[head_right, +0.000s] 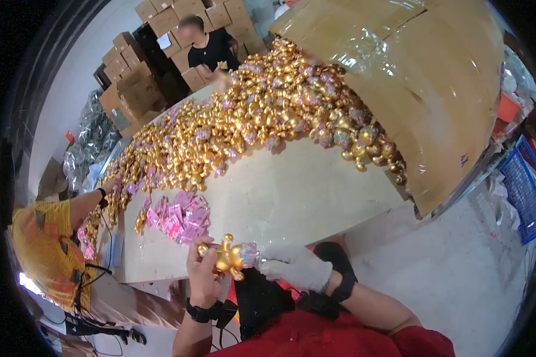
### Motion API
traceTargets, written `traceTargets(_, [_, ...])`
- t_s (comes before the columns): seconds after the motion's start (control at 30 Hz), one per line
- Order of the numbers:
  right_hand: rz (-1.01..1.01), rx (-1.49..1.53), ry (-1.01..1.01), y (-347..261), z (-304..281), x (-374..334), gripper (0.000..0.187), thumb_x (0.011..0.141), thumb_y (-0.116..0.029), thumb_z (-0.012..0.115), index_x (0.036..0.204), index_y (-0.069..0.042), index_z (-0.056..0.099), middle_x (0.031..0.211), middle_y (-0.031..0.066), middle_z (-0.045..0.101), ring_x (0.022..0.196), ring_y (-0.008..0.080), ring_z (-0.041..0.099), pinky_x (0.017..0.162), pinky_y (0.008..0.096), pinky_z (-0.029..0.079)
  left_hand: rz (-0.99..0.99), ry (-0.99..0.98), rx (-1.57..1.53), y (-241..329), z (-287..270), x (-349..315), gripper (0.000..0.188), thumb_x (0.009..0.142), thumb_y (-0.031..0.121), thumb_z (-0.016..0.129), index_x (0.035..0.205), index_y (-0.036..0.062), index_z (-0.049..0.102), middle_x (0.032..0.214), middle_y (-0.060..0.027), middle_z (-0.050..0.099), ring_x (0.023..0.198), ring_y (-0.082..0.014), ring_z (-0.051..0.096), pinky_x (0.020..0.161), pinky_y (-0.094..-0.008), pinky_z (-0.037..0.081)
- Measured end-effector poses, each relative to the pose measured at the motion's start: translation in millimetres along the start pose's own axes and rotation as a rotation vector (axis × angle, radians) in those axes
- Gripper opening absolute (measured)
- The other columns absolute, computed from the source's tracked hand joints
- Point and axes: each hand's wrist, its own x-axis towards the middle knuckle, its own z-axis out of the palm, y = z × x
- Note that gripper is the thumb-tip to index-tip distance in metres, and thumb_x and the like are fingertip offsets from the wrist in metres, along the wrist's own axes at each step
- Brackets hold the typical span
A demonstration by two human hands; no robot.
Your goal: The person is attaching pink tags to small gold bear-shaped toys and sorting them on a table.
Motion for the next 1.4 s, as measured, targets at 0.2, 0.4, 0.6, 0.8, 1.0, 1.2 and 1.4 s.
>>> traceTargets(0.2, [-0.429,-0.863,0.053,-3,4,-6,0.026,0.088,-0.024,0.061,0.101,-0.002,0.062,0.091,0.0142,0.061,0.084,0.0303,0.060,0.075,0.0379,0.050,0.109,0.069,-0.016,6,-17,-25,0.026,0.088,-0.003,0.051,0.113,0.0033,0.049,0.094,-0.0080,0.058,0.081,-0.0109,0.056,0.070,-0.0234,0.048])
traceTargets(0.4, [-0.336,-0.948,0.025,-15,15,-5,0.018,0.089,-0.026,0.055,0.087,-0.009,0.062,0.084,0.0111,0.059,0.080,0.0315,0.059,0.070,0.0404,0.048,0.118,0.066,0.003,5,-24,-38,0.029,0.087,0.006,0.061,0.113,0.0034,0.048,0.092,-0.0069,0.059,0.084,-0.0104,0.055,0.078,-0.0247,0.046])
traceTargets(0.6, [-0.322,-0.977,-0.022,-15,14,-3,0.021,0.089,-0.029,0.056,0.088,-0.009,0.063,0.083,0.0113,0.060,0.080,0.0320,0.060,0.070,0.0407,0.048,0.148,0.051,0.046,4,-24,-36,0.034,0.087,0.012,0.067,0.114,0.0036,0.048,0.094,-0.0068,0.059,0.086,-0.0106,0.056,0.079,-0.0250,0.046])
traceTargets(0.8, [-0.337,-1.009,0.025,-15,15,-5,0.021,0.088,-0.030,0.060,0.089,-0.009,0.063,0.085,0.0110,0.061,0.080,0.0316,0.060,0.068,0.0397,0.049,0.133,0.028,0.092,1,-21,-35,0.036,0.087,0.015,0.068,0.114,0.0035,0.047,0.094,-0.0065,0.060,0.087,-0.0107,0.056,0.080,-0.0254,0.046])
traceTargets(1.0, [-0.435,-1.039,0.031,-6,13,-6,0.021,0.085,-0.028,0.063,0.090,-0.007,0.064,0.085,0.0121,0.061,0.078,0.0320,0.061,0.068,0.0398,0.049,0.120,0.029,0.097,0,-22,-37,0.035,0.087,0.014,0.067,0.114,0.0035,0.047,0.095,-0.0069,0.060,0.088,-0.0110,0.057,0.081,-0.0259,0.047])
traceTargets(1.2, [-0.381,-0.971,0.022,-8,13,-5,0.020,0.084,-0.027,0.063,0.087,-0.007,0.062,0.083,0.0125,0.059,0.077,0.0324,0.059,0.066,0.0406,0.048,0.103,0.030,0.105,-1,-19,-37,0.034,0.086,0.011,0.066,0.113,0.0031,0.047,0.095,-0.0076,0.060,0.088,-0.0112,0.057,0.080,-0.0257,0.047])
traceTargets(1.4, [-0.369,-0.992,-0.004,-9,15,-8,0.017,0.086,-0.023,0.061,0.087,-0.007,0.058,0.079,0.0122,0.053,0.075,0.0315,0.056,0.066,0.0411,0.046,0.126,0.040,0.159,-7,-19,-40,0.031,0.085,0.008,0.065,0.110,0.0022,0.048,0.094,-0.0078,0.059,0.087,-0.0117,0.057,0.080,-0.0256,0.047])
